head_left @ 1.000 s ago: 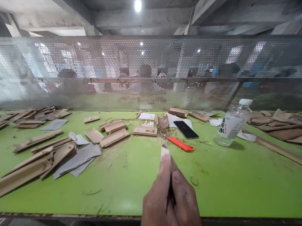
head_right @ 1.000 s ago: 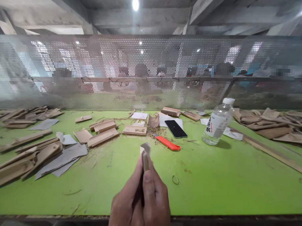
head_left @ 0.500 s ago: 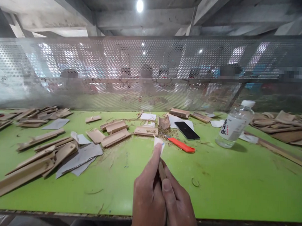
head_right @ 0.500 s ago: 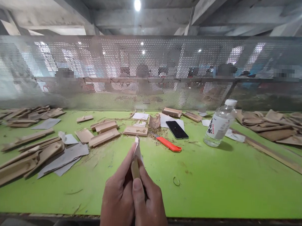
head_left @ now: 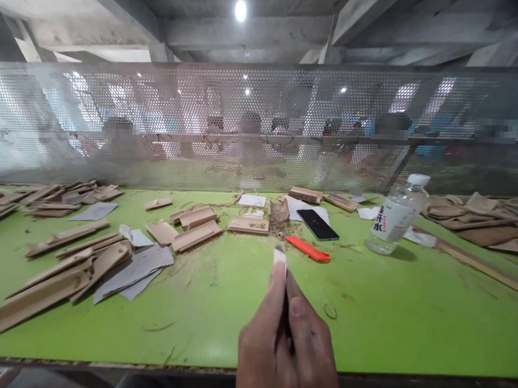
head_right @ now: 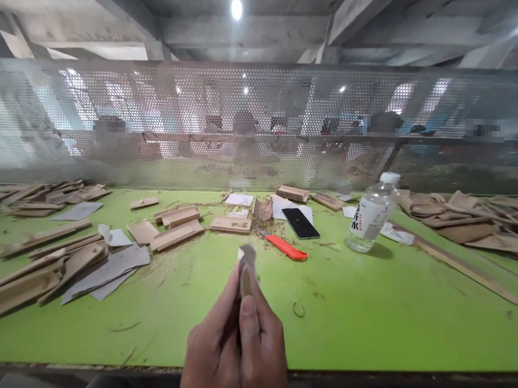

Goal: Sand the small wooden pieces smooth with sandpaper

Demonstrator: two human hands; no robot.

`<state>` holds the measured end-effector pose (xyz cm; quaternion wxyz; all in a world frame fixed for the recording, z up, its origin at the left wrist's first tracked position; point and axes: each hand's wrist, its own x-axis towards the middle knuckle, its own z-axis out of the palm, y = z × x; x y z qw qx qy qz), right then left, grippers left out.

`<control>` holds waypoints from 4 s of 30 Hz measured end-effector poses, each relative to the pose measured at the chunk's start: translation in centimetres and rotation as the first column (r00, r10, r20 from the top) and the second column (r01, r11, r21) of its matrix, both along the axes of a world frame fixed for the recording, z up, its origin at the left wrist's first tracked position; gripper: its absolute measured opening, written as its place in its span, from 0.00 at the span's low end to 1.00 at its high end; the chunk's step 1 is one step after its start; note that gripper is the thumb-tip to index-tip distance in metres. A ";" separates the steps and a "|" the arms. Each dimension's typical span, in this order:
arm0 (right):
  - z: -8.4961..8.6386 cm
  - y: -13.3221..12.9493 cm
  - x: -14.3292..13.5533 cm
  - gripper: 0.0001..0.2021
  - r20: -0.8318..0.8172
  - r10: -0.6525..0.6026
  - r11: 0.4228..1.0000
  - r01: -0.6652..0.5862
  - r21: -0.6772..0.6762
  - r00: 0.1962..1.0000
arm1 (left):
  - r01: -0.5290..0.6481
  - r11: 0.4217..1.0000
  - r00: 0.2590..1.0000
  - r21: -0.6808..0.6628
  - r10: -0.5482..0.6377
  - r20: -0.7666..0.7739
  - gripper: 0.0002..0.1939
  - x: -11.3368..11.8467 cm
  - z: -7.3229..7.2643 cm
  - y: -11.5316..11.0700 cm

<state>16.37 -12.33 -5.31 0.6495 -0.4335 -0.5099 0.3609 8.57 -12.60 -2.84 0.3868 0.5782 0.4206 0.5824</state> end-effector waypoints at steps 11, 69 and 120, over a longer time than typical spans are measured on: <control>-0.2 0.0 -0.3 0.24 0.059 -0.001 1.000 0.001 0.015 0.998 | 0.018 1.000 1.000 -0.012 -0.018 -0.003 0.26 -0.9 -0.3 -0.2; 2.3 -0.2 -0.6 0.30 -0.152 0.275 0.841 -0.314 -0.441 0.949 | 0.322 0.898 0.946 -0.301 -0.288 0.152 0.16 -6.8 2.9 4.2; 2.0 -0.1 -1.1 0.28 -0.038 0.162 0.900 -0.163 -0.404 0.986 | 0.039 0.863 0.962 -0.503 0.104 0.253 0.32 -8.8 1.4 2.4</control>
